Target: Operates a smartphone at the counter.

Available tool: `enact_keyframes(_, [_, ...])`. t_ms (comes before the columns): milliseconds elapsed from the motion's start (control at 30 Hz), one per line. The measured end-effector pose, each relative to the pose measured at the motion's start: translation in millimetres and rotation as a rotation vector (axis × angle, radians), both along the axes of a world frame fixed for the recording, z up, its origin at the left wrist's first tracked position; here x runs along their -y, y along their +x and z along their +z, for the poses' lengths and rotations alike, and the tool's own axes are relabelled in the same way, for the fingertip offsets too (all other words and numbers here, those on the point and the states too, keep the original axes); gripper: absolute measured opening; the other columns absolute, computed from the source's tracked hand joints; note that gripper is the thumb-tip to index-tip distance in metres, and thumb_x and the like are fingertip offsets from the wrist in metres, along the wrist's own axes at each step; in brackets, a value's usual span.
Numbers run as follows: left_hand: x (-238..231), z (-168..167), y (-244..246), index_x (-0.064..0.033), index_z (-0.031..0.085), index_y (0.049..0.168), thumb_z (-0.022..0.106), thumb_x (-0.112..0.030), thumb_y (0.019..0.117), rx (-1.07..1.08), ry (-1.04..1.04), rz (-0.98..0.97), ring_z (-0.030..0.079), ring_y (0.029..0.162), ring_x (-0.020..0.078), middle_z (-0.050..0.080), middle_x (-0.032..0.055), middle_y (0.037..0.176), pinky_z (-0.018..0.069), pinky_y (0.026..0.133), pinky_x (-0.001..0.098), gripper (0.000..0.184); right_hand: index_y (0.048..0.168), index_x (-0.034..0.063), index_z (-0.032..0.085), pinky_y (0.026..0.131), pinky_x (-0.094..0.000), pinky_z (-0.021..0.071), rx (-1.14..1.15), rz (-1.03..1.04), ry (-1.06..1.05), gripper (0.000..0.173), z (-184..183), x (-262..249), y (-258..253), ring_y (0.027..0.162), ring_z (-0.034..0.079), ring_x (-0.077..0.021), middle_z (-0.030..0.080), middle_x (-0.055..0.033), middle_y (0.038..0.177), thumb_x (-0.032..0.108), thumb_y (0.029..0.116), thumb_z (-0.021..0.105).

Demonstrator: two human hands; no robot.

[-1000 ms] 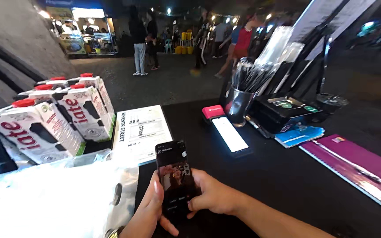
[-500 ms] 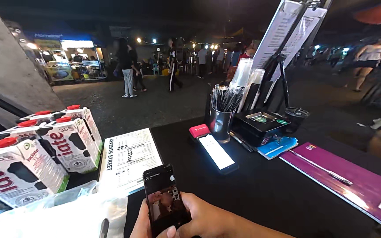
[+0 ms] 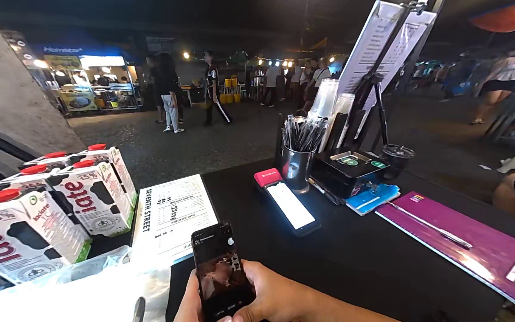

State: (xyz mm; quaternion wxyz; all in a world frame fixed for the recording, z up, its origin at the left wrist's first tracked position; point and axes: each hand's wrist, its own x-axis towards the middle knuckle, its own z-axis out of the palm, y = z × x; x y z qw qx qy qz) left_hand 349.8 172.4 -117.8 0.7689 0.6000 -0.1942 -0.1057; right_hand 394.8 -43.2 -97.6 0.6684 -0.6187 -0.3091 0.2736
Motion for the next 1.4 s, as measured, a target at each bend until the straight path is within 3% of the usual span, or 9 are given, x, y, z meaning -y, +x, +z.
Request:
enact_keyframes(100, [0.4, -0.5, 0.3, -0.0057, 0.007, 0.149, 0.08, -0.003, 0.0837, 0.007, -0.016, 0.0, 0.066, 0.118, 0.029, 0.054, 0.0124, 0.139, 0.066, 0.067, 0.0495, 0.099, 0.142, 0.0038, 0.047, 0.079, -0.0422, 0.064, 0.01, 0.008, 0.011, 0.069, -2.8, 0.2, 1.6, 0.11, 0.069, -0.022, 0.067, -0.0094, 0.126, 0.014, 0.0836, 0.083])
enact_keyframes(267, [1.7, 2.7, -1.8, -0.005, 0.007, 0.148, 0.083, -0.006, 0.0821, 0.002, -0.019, 0.019, 0.068, 0.113, 0.0258, 0.056, 0.0105, 0.135, 0.0661, 0.066, 0.0479, 0.1, 0.141, 0.0049, 0.047, 0.079, -0.0398, 0.0633, -0.009, 0.008, 0.017, 0.072, -4.2, 0.5, 1.7, 0.109, 0.069, -0.0203, 0.067, -0.0084, 0.126, 0.017, 0.0812, 0.085])
enact_keyframes(433, [2.2, 4.6, -0.1, -0.0064, 0.012, 0.147, 0.082, 0.001, 0.0794, -0.016, -0.059, -0.016, 0.069, 0.112, 0.0318, 0.059, 0.0124, 0.133, 0.066, 0.066, 0.0509, 0.098, 0.14, 0.0058, 0.048, 0.085, -0.0402, 0.0625, -0.011, 0.003, 0.02, 0.072, -2.4, 1.5, -0.5, 0.11, 0.068, -0.0196, 0.068, -0.007, 0.124, 0.018, 0.0793, 0.087])
enact_keyframes(500, [1.2, 4.2, -0.2, -0.0081, 0.014, 0.148, 0.084, 0.001, 0.0769, -0.025, -0.043, -0.016, 0.071, 0.107, 0.0318, 0.06, 0.0117, 0.131, 0.0662, 0.061, 0.0484, 0.1, 0.139, 0.0058, 0.049, 0.084, -0.0397, 0.0629, -0.002, 0.01, 0.029, 0.072, -4.8, 1.3, 0.6, 0.108, 0.069, -0.0202, 0.068, -0.0075, 0.123, 0.016, 0.0785, 0.087])
enact_keyframes(733, [-0.9, 3.2, 2.8, -0.0139, 0.018, 0.148, 0.091, -0.005, 0.0721, -0.05, -0.018, -0.051, 0.072, 0.106, 0.0318, 0.062, 0.011, 0.131, 0.0662, 0.056, 0.0444, 0.106, 0.141, 0.0006, 0.047, 0.107, -0.0387, 0.0533, 0.033, 0.036, 0.069, 0.077, -7.5, 1.3, 3.8, 0.122, 0.064, -0.0201, 0.066, -0.0096, 0.13, 0.011, 0.076, 0.089])
enact_keyframes(1033, [-0.4, 4.6, 4.4, -0.0172, 0.021, 0.147, 0.092, -0.012, 0.0738, -0.05, 0.0, -0.062, 0.071, 0.108, 0.0317, 0.059, 0.0121, 0.134, 0.0664, 0.058, 0.0434, 0.102, 0.141, 0.0017, 0.048, 0.107, -0.038, 0.0531, 0.018, 0.037, 0.056, 0.077, -5.1, 2.8, 4.2, 0.122, 0.064, -0.0205, 0.066, -0.0101, 0.131, 0.013, 0.0771, 0.089])
enact_keyframes(1400, [-0.4, 4.7, 4.2, -0.0163, 0.02, 0.149, 0.091, -0.011, 0.074, -0.049, -0.011, -0.066, 0.07, 0.109, 0.0314, 0.059, 0.0119, 0.134, 0.0665, 0.058, 0.0434, 0.104, 0.141, 0.0034, 0.048, 0.105, -0.0388, 0.0548, 0.005, 0.033, 0.043, 0.077, -4.6, 2.8, 3.7, 0.12, 0.065, -0.0215, 0.066, -0.0106, 0.13, 0.014, 0.077, 0.089])
